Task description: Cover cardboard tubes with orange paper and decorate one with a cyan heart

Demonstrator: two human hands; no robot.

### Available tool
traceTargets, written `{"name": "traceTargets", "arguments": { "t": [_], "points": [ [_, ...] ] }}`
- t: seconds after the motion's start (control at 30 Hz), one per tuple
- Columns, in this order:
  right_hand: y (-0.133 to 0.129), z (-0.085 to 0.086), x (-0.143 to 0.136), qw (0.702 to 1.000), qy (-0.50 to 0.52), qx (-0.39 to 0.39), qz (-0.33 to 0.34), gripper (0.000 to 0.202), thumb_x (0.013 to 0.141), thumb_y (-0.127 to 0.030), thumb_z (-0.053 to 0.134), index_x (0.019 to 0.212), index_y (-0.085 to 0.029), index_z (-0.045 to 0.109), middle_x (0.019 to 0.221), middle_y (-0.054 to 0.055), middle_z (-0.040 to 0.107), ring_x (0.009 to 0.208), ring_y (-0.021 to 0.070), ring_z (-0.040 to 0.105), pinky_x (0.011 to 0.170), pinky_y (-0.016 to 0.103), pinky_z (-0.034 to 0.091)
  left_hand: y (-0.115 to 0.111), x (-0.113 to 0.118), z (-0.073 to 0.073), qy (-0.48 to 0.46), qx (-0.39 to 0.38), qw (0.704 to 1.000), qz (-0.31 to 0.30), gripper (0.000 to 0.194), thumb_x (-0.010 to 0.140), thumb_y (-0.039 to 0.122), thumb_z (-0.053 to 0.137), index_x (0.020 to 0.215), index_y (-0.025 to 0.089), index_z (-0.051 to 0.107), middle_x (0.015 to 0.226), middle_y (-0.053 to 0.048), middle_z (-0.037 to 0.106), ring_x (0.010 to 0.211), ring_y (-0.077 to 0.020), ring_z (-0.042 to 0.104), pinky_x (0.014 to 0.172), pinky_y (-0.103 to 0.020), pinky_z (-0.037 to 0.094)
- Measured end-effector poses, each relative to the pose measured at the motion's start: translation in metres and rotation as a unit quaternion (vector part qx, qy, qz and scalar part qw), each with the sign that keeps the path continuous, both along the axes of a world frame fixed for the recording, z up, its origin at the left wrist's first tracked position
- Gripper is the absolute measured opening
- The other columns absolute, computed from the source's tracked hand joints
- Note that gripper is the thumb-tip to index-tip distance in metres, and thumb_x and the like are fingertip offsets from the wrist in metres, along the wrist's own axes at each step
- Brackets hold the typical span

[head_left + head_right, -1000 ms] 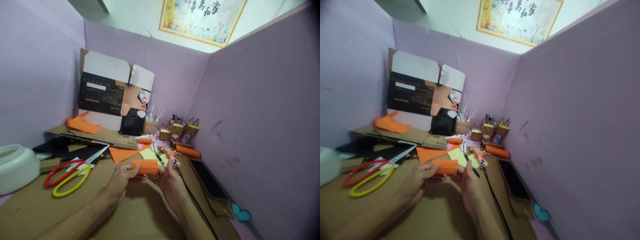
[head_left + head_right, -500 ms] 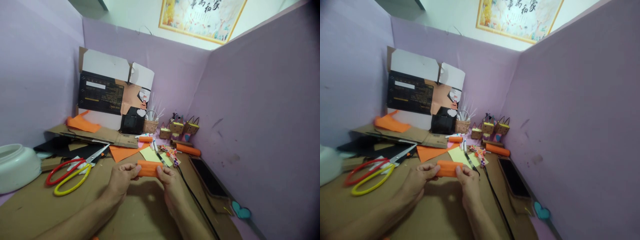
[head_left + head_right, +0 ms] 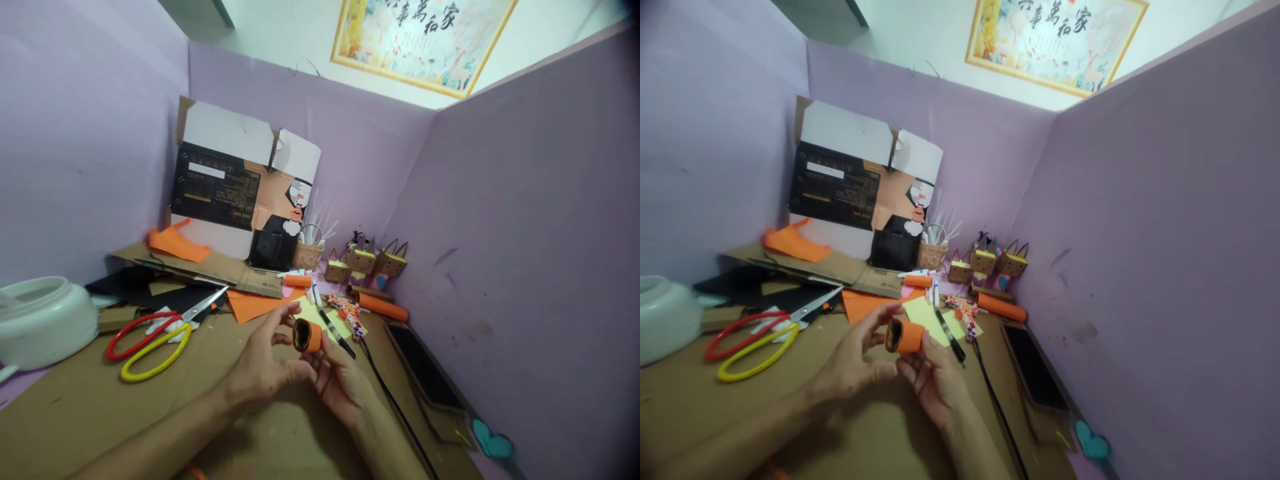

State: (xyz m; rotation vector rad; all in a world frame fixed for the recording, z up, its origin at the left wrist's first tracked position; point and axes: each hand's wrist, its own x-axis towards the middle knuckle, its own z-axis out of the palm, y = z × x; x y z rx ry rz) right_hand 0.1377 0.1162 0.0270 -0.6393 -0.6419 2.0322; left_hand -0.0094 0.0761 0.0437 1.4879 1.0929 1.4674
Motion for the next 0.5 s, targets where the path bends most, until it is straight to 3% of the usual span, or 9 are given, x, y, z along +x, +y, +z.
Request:
{"name": "traceTargets", "arguments": {
  "t": [0.1,0.27,0.33,0.4,0.5],
  "points": [
    [-0.005,-0.003,-0.006,0.999,0.000,-0.003,0.040,0.037,0.059,-0.031,0.081,0.088,-0.013,0.068,0.075,0.005,0.072,0.058,0.0098,0.064,0.053,0.017,0.051,-0.003,0.003,0.000,0.057,0.004,0.998,-0.004,0.076,0.055,0.027,0.076,0.124,0.021,0.043,0.126,-0.008,0.050,0.111,-0.0258,0.048,0.093,-0.034,0.039],
    [-0.009,-0.007,-0.009,0.984,-0.109,0.030,0.139,0.043,0.070,-0.053,0.065,0.082,-0.012,0.065,0.068,0.007,0.070,0.054,0.0125,0.064,0.051,0.021,0.051,-0.001,0.000,0.009,0.023,-0.046,0.999,-0.013,0.033,0.064,0.031,0.067,0.092,0.014,0.058,0.087,-0.007,0.063,0.082,-0.0210,0.058,0.071,-0.031,0.048],
    [-0.007,-0.008,-0.005,0.982,-0.161,0.060,0.084,0.048,0.069,-0.058,0.062,0.080,-0.011,0.063,0.073,0.010,0.071,0.055,0.0134,0.064,0.051,0.023,0.051,0.004,-0.011,0.015,-0.005,-0.051,0.997,0.052,0.034,0.060,0.033,0.069,0.086,0.014,0.058,0.081,-0.005,0.064,0.078,-0.0203,0.058,0.069,-0.030,0.048],
    [-0.001,-0.007,0.003,0.957,-0.250,0.148,-0.011,0.047,0.072,-0.057,0.059,0.083,-0.012,0.061,0.083,0.012,0.071,0.057,0.0141,0.065,0.055,0.026,0.052,0.012,-0.027,0.022,-0.035,-0.059,0.987,0.144,0.040,0.056,0.037,0.071,0.087,0.014,0.058,0.080,-0.005,0.065,0.076,-0.0198,0.059,0.067,-0.029,0.048],
    [0.022,0.000,0.011,0.861,-0.407,0.292,-0.093,0.040,0.079,-0.051,0.051,0.090,-0.013,0.060,0.090,0.013,0.070,0.065,0.0178,0.065,0.064,0.034,0.053,0.026,-0.053,0.025,-0.055,-0.067,0.971,0.221,0.046,0.054,0.042,0.071,0.087,0.013,0.057,0.081,-0.005,0.064,0.073,-0.0188,0.059,0.066,-0.028,0.047]
  ]
}}
